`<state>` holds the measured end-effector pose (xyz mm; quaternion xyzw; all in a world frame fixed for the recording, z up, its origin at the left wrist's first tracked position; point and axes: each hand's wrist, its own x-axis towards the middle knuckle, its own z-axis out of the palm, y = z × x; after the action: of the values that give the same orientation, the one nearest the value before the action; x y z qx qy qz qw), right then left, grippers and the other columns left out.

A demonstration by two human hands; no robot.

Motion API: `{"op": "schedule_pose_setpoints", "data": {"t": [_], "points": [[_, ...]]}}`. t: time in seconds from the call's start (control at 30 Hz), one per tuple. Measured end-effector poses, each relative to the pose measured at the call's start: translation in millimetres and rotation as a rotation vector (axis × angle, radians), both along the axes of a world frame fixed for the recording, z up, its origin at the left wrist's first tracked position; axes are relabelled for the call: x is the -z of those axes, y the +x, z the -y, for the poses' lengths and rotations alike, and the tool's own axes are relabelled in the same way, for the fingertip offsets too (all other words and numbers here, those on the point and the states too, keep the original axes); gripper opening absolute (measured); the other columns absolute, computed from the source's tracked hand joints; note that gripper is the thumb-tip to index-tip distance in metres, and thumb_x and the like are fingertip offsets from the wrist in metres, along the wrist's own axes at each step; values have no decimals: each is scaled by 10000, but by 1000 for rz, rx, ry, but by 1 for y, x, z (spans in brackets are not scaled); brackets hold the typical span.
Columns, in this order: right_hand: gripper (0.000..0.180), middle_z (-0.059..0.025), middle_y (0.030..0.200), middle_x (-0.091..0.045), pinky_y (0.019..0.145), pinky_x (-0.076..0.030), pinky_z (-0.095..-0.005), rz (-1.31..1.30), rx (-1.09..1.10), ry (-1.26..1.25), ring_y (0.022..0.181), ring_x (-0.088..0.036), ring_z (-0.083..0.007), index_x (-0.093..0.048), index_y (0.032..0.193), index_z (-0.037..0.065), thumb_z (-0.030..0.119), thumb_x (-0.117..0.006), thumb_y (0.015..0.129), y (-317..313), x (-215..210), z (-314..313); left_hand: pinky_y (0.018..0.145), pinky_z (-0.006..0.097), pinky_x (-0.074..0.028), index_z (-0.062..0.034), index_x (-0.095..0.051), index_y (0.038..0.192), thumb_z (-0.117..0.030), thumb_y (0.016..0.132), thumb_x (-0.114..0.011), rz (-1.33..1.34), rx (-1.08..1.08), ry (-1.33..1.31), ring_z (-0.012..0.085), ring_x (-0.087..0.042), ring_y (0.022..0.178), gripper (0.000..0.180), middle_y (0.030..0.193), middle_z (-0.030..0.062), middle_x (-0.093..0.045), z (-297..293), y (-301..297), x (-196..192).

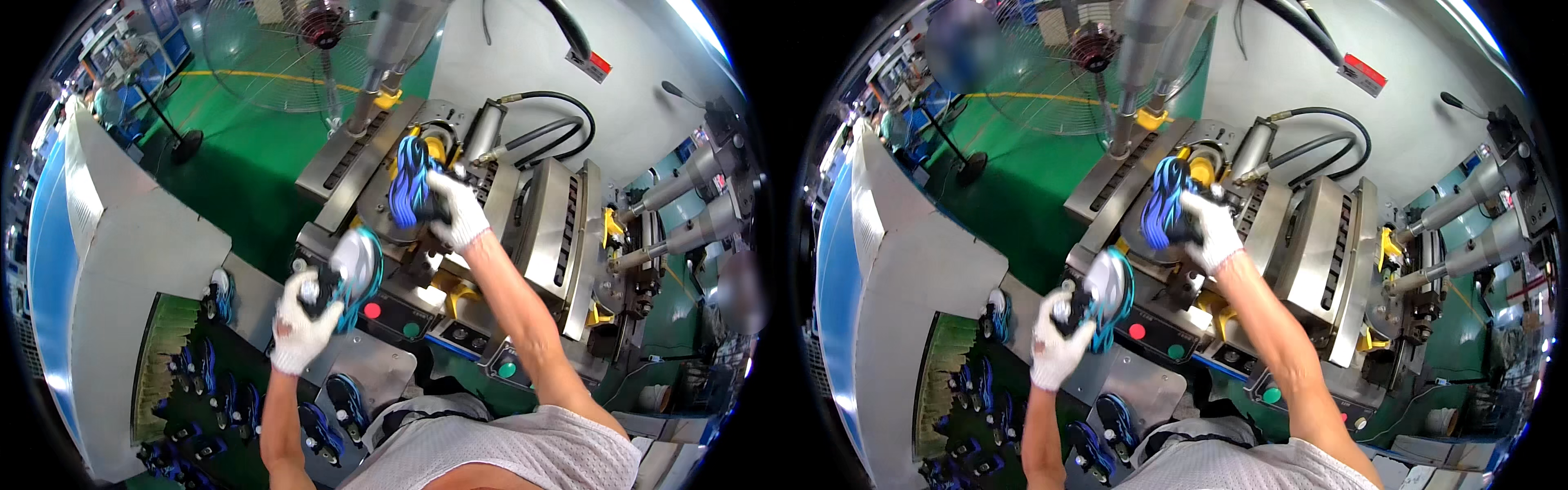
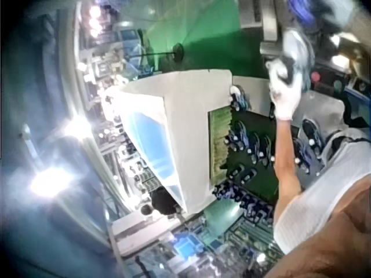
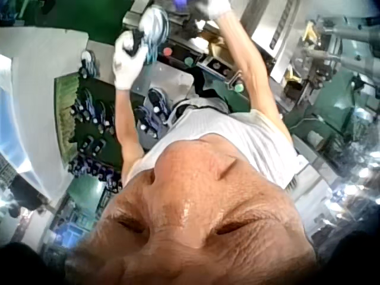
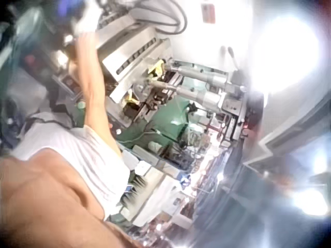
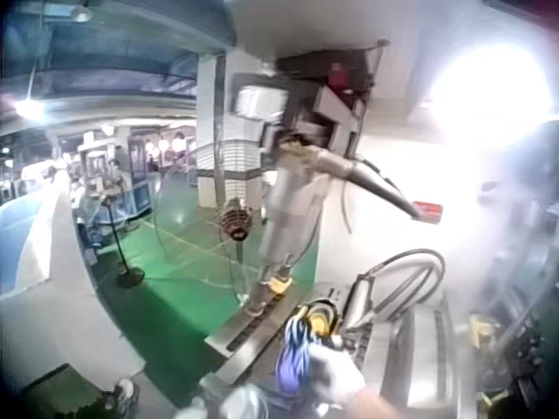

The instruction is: The person assembles blue and black athletic shoes in a factory setting. They pick up shoe uppers and soles, place them into a hydraulic pressing machine, and operate the controls to bond the parts. The finished shoes are then placed onto a metal rack.

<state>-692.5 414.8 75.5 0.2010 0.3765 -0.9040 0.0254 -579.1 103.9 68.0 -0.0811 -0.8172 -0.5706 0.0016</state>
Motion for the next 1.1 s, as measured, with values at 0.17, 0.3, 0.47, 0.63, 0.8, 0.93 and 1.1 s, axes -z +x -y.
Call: {"op": "schedule_pose_setpoints", "data": {"t": [0.17,0.3,0.47,0.63,0.8,0.93,1.1], "points": [[407,-126,1107,-702,891,-560,-441,327,-3,836,1031,-684,-286,-648,1193,54,123,-753,806,-175,136,-99,954,362,-498,-10,-548,1242,-121,739,-821,388,-164,-95,224,-630,1026,583,1124,120,-641,55,154,55],[326,-186,1076,-666,767,-559,-568,563,-213,813,909,-669,-341,-625,1167,15,160,-673,879,-203,148,-131,952,368,-505,2,-556,1279,-160,771,-837,663,-374,-94,249,-646,1058,602,1120,171,-670,52,231,81],[398,-158,1104,-660,801,-539,-494,567,-212,1012,965,-647,-310,-612,1204,10,193,-693,860,-201,149,-79,915,363,-521,19,-536,1296,-141,782,-818,664,-565,71,249,-657,1011,608,1133,162,-666,31,257,111],[520,-173,1381,-605,1037,-473,-368,441,-84,1681,1279,-582,-298,-541,1384,41,287,-569,927,-220,212,-114,909,363,-510,35,-502,1293,-84,771,-764,617,-663,115,231,-619,1007,596,1147,160,-616,16,242,88],[414,-174,1293,-676,1011,-516,-357,589,296,1035,1217,-652,-281,-621,1277,78,259,-655,907,-181,153,-21,923,368,-513,28,-525,1292,-68,781,-766,562,-754,-59,222,-622,1009,573,1141,141,-625,10,257,102],[344,-83,1241,-690,914,-494,-321,726,41,1281,1092,-660,-222,-679,1187,115,279,-451,987,-177,144,17,930,363,-504,14,-532,1298,-87,778,-778,574,-828,-163,231,-620,1012,585,1151,146,-625,-4,281,98],[309,-103,1077,-727,773,-551,-379,524,58,1930,898,-688,-229,-739,1059,138,375,-585,935,-243,253,-41,919,359,-506,11,-527,1272,-108,763,-804,603,-956,-13,213,-620,994,591,1130,133,-617,-28,309,82]]}}
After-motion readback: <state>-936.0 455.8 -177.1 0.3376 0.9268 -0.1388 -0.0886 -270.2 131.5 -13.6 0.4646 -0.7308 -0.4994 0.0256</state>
